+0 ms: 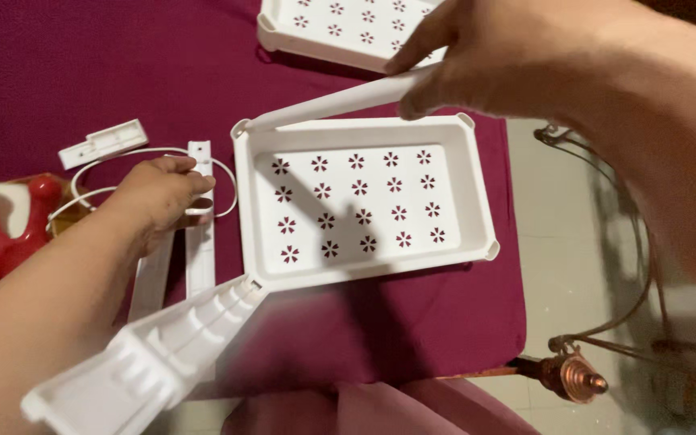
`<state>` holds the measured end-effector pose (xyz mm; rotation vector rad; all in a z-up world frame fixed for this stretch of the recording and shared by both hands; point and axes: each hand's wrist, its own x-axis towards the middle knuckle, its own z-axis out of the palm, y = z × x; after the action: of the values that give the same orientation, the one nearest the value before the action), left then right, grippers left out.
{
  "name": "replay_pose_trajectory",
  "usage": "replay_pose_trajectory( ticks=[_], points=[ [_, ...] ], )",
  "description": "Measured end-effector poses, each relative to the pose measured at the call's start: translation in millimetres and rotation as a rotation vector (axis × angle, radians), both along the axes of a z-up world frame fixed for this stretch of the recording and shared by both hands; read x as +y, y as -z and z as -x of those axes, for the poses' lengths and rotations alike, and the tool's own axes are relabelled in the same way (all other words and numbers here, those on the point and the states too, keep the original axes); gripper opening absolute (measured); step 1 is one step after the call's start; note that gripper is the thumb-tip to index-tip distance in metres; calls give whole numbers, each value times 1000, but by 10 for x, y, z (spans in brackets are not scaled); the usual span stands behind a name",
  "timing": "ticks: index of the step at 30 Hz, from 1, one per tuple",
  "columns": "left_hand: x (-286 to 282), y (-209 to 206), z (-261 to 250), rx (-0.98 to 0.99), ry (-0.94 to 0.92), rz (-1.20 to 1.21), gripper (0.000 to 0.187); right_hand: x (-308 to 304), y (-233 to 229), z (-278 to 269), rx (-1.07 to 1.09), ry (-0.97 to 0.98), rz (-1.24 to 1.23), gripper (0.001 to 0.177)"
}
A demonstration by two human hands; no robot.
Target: The person assembles a white plastic storage rack by connecting vertical and horizontal support pieces to two perforated trays. They insert the supports into the tray corners, stack the trays, and secure the frame, resulting in a two-tier rack.
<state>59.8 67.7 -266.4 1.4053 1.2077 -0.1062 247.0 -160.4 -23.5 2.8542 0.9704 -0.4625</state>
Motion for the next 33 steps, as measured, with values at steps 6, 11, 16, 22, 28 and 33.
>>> replay_pose_trajectory(
  ticks=[6, 11, 16, 22, 28, 33],
  points=[
    [61, -64, -436, -51, 165, -70, 82, 183, -76, 112, -9, -85, 20, 48],
    [52, -79, -565, -14, 288, -29, 75, 394, -87, 147, 10, -124, 51, 47],
    [56, -11, -548, -53, 352, -61, 74, 572, -59, 49, 49, -142, 38, 46],
    [14, -68, -495, 22, 375, -135, 77, 668, -126, 69, 88, -174, 39, 46],
    [-11, 36, -491, -93, 361, -85, 79, 716, -231, 179, 79, -145, 79, 37],
    [-12, 94, -463, -116, 345, -148, 64, 774, -266, 213, 107, -117, 71, 35]
  ],
)
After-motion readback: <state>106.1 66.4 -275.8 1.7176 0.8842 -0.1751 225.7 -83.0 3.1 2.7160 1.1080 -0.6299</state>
